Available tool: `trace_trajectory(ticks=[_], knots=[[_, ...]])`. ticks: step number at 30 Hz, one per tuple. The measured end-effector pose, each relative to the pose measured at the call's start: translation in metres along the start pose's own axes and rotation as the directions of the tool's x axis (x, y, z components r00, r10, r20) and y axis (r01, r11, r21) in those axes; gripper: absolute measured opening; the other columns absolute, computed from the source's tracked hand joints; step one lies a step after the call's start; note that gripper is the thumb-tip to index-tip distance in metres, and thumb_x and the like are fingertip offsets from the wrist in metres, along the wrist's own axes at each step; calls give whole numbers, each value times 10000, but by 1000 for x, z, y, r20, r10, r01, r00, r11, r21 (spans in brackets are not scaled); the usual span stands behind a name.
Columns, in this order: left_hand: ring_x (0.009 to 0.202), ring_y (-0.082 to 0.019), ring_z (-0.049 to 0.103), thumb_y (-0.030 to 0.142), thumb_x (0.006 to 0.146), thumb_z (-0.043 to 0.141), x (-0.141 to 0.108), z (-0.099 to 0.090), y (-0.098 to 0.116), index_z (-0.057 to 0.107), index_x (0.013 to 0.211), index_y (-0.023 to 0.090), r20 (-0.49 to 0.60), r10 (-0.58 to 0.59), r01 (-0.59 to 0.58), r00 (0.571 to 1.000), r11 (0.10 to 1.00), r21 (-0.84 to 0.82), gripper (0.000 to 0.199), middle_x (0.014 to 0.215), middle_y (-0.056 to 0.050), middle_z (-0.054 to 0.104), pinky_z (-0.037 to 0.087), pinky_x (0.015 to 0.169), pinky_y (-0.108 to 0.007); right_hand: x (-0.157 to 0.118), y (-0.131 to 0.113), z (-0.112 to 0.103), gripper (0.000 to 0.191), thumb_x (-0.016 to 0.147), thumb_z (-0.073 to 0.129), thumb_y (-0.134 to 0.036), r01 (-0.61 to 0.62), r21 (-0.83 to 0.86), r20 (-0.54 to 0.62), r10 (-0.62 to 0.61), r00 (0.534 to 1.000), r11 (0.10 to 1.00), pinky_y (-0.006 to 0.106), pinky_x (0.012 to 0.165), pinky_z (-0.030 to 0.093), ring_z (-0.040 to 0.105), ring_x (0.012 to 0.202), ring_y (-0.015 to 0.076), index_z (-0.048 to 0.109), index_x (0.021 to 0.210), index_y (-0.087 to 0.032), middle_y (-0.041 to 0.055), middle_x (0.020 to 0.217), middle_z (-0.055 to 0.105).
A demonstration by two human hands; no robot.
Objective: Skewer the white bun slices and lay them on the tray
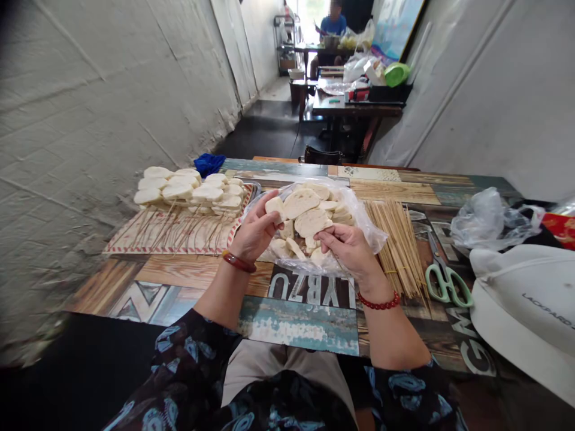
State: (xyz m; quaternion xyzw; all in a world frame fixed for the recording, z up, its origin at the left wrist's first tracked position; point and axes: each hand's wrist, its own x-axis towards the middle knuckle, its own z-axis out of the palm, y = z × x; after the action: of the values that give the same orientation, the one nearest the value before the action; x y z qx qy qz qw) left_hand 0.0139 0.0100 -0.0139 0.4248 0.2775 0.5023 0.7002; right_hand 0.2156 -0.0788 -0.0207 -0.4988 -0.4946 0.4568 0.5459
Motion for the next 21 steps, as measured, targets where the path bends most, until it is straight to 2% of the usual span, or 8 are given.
trace_trajectory(ticks=[3, 6, 12, 17, 21], knots=[[652, -69, 510, 169, 650, 770, 0, -1, 1, 596, 1150, 209, -25, 41, -40, 999, 998, 47, 532, 914, 26, 611, 435, 545, -187, 0, -1, 0, 390, 742, 785, -557, -12, -40, 19, 12, 1000, 999, 231, 501, 362, 506, 526, 110, 754, 751, -168, 4, 565, 627], [643, -61, 496, 223, 652, 812, 2, -5, 2, 633, 1026, 187, -36, 59, -57, 998, 997, 56, 416, 863, 29, 602, 398, 515, -167, -1, -3, 0, 370, 747, 782, -534, -19, -76, 45, 23, 999, 997, 230, 512, 370, 502, 520, 105, 749, 744, -165, -1, 558, 623], [700, -65, 583, 297, 624, 881, 5, -14, 6, 689, 1135, 227, -55, 10, -12, 998, 1000, -27, 551, 965, 9, 702, 389, 511, -144, -2, -3, -8, 298, 802, 747, -470, 40, -193, 162, -8, 987, 980, 256, 584, 451, 590, 586, 138, 771, 812, -173, 15, 629, 678], [713, -99, 637, 368, 614, 902, 6, -17, 7, 709, 991, 164, -66, -35, 29, 997, 995, -90, 471, 824, -23, 727, 438, 532, -144, -4, -6, -11, 259, 825, 724, -425, 95, -346, 220, -17, 975, 933, 257, 556, 428, 589, 581, 153, 778, 758, -181, 28, 612, 695], [675, -84, 629, 367, 620, 904, 7, -17, 5, 727, 1003, 170, -76, -38, 28, 996, 991, -129, 465, 830, -20, 738, 424, 498, -131, -5, -9, -6, 266, 825, 709, -407, 123, -397, 232, -30, 972, 910, 257, 540, 412, 571, 570, 156, 756, 671, -196, 34, 612, 703]])
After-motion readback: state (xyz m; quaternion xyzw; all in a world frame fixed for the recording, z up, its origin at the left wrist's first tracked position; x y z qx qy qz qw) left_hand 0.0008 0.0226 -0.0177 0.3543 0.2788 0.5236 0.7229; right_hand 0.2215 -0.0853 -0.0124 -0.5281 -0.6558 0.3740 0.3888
